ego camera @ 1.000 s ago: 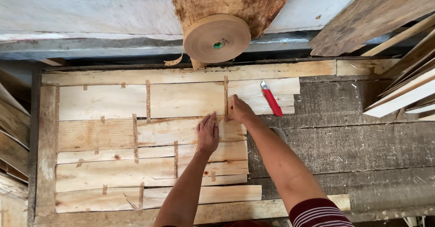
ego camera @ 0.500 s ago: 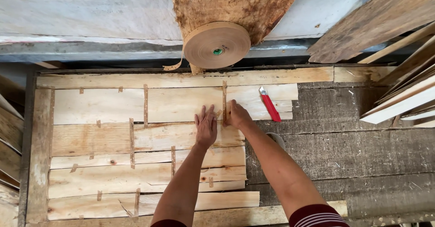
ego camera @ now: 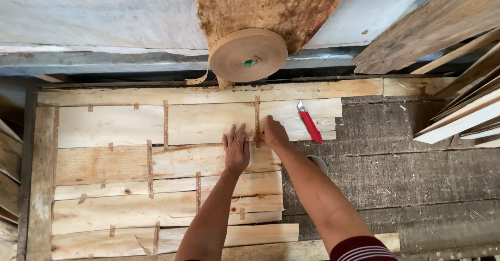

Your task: Apply adhesive paper strips to gaps and joints in wood veneer sheets.

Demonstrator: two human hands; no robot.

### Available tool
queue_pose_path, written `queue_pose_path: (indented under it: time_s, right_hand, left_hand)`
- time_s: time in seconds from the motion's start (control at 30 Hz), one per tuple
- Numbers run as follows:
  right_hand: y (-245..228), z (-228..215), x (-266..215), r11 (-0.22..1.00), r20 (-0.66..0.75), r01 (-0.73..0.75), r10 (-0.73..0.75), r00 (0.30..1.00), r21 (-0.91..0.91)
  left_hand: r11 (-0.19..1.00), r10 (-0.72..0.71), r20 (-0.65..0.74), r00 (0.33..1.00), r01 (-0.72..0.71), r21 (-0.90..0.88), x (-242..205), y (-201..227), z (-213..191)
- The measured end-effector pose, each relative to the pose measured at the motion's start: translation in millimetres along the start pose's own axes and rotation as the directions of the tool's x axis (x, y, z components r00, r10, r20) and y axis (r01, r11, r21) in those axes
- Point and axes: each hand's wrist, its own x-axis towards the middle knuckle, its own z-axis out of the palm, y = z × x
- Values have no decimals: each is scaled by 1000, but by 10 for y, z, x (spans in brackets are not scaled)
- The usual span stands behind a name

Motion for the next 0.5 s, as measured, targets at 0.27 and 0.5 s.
queue_pose_path:
  time_s: [0.27,0.5]
  right_hand:
    - [-11,-58,-106,987,-45,29,-22,999,160]
    - [-5,-69,-133,976,-69,68,-55,996,206]
  left_hand:
    - [980,150,-3,989,-148,133,449,19,-52]
    - [927,266,100,959,-283,244,795,-18,-133]
